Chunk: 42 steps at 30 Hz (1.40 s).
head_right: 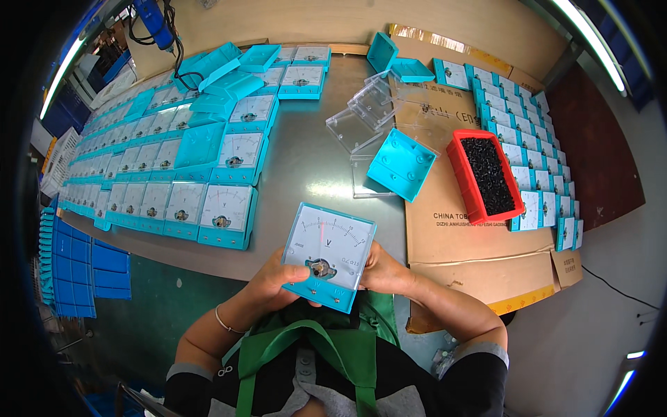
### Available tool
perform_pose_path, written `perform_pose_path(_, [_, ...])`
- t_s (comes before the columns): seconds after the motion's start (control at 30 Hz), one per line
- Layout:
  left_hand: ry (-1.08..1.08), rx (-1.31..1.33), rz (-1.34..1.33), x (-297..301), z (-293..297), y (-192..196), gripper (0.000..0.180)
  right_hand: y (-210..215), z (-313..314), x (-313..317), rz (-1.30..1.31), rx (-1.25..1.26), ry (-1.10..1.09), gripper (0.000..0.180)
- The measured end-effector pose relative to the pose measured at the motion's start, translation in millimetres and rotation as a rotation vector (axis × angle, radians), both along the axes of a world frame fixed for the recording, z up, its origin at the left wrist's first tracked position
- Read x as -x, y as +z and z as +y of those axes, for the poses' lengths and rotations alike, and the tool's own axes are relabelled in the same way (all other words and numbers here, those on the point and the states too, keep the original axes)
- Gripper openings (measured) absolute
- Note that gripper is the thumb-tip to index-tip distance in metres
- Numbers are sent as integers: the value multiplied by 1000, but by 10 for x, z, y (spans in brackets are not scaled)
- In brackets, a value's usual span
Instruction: The person assembles teal-colored analog electrical meters at a factory workstation. They pick up a meter, use a screwdriver to tighten a central screw on the face, place a clear plastic cover over the dial, and secure the cover with screws. The person repeats this process for multiple units, stacking the finished meters on the table.
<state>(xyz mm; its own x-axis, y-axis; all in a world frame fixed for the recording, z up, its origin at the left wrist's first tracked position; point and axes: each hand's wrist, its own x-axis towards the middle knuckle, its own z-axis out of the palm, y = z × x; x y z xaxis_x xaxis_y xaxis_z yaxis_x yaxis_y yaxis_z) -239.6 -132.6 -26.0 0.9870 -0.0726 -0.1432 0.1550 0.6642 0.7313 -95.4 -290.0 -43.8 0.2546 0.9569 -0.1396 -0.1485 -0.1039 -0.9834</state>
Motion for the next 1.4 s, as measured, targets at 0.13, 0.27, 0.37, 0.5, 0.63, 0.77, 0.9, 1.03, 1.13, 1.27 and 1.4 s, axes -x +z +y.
perform_pose_path(0.13, [-12,6,-17,8,-22,1,58,4,-9,-35,14,36,39,43])
perform_pose_path(0.27, [-22,-2,-26,16,-57,16,57,-32,-29,-61,-12,31,66,44])
perform_pose_path(0.37, [2,14,-26,14,-81,-13,55,18,-62,-14,78,12,36,38])
perform_pose_path(0.5, [151,-121,-81,20,-48,56,49,238,-152,-202,196,154,56,26])
perform_pose_path(0.63, [165,-297,-102,-10,28,-34,53,570,-205,-161,111,121,84,24])
perform_pose_path(0.77, [394,-510,-209,-190,-39,-138,83,604,-133,-186,-605,14,-163,28])
perform_pose_path(0.9, [489,-442,-319,-316,-43,-144,114,767,134,-60,-1294,-193,-13,24])
perform_pose_path(1.03, [497,-347,-216,-432,94,-221,103,664,379,-152,-1243,-142,167,26])
perform_pose_path(1.13, [458,-274,-205,-441,265,-398,99,830,698,-506,-921,-92,256,27])
perform_pose_path(1.27, [409,-78,-130,-374,300,-305,101,780,1515,-1370,-1039,-130,-22,20])
perform_pose_path(1.4, [396,-5,-80,-407,329,-400,106,494,2261,-2325,-1438,-82,-301,23])
